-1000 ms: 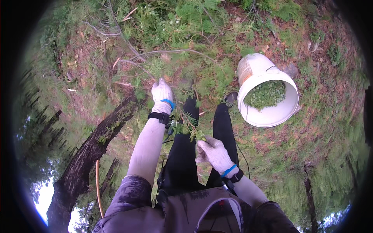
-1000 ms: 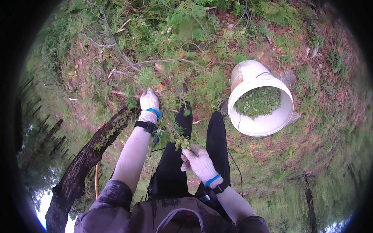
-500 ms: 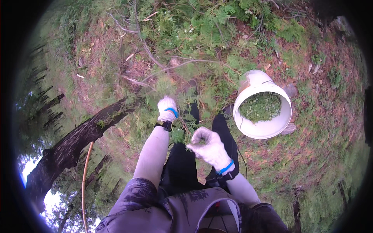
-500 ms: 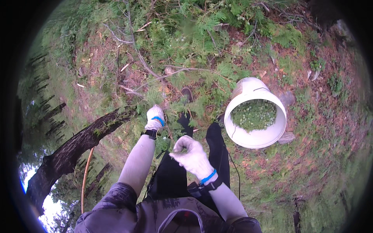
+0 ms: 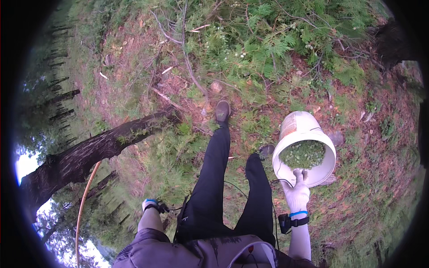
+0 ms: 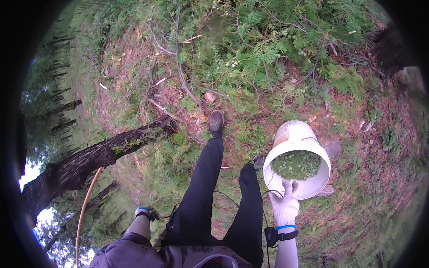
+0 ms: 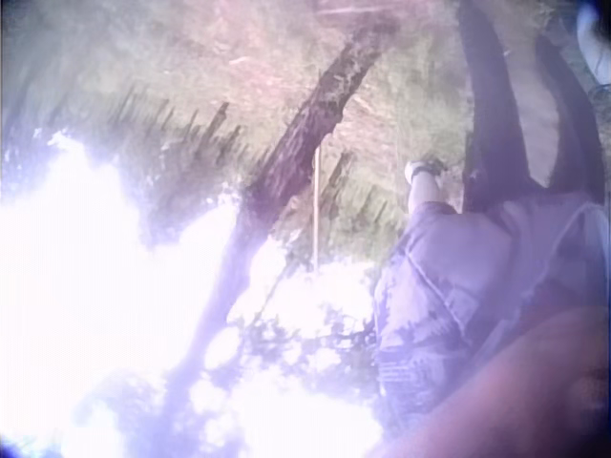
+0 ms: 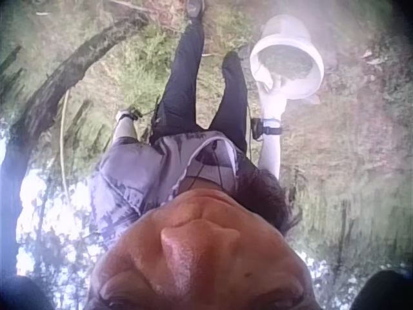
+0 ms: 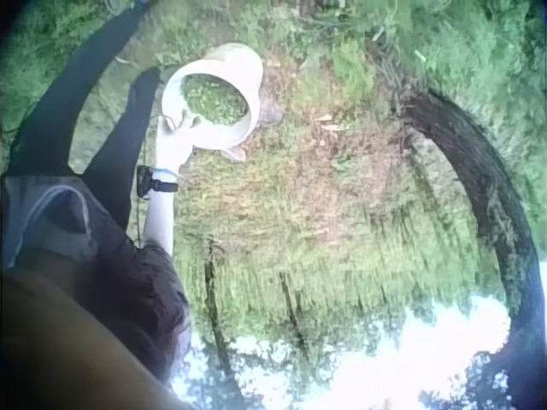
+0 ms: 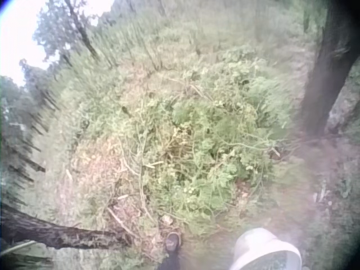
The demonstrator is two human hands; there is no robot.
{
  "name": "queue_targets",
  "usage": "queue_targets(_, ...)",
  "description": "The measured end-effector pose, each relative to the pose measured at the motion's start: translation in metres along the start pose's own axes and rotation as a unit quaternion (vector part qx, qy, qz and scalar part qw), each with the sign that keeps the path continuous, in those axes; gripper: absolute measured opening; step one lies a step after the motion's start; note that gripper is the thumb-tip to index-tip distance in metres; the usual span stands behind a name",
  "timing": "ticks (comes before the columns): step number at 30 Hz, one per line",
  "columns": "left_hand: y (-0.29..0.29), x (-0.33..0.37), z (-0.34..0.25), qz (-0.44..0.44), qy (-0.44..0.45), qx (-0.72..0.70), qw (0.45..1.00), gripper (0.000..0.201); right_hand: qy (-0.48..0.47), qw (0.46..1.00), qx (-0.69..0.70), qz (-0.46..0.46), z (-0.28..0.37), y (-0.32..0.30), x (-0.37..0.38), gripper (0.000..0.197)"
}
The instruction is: The person strips berries from small branches by hand and drops them into a white bucket on the ground.
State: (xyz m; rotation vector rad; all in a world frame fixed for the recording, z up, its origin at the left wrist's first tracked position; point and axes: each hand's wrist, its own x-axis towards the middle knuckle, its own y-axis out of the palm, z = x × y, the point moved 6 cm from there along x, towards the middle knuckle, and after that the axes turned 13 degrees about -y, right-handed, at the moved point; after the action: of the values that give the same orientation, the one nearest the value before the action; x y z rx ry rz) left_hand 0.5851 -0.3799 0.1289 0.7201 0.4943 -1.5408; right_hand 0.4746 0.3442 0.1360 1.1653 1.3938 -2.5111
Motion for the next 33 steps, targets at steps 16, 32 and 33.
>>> queue_targets(16, -0.59, -0.087, -0.305, -0.302, 0.475, -0.377, 0.735, 0.026, -0.077, 0.943, 0.32, 0.055, 0.291, 0.172, 0.125, 0.034)
queue_targets(32, -0.627, -0.08, -0.35, -0.264, 0.491, -0.256, 0.79, 0.046, 0.01, 0.93, 0.339, 0.141, 0.267, 0.215, 0.087, 0.035)
queue_targets(33, -0.626, -0.087, -0.35, -0.273, 0.492, -0.253, 0.787, 0.046, -0.003, 0.933, 0.339, 0.125, 0.265, 0.207, 0.088, 0.033)
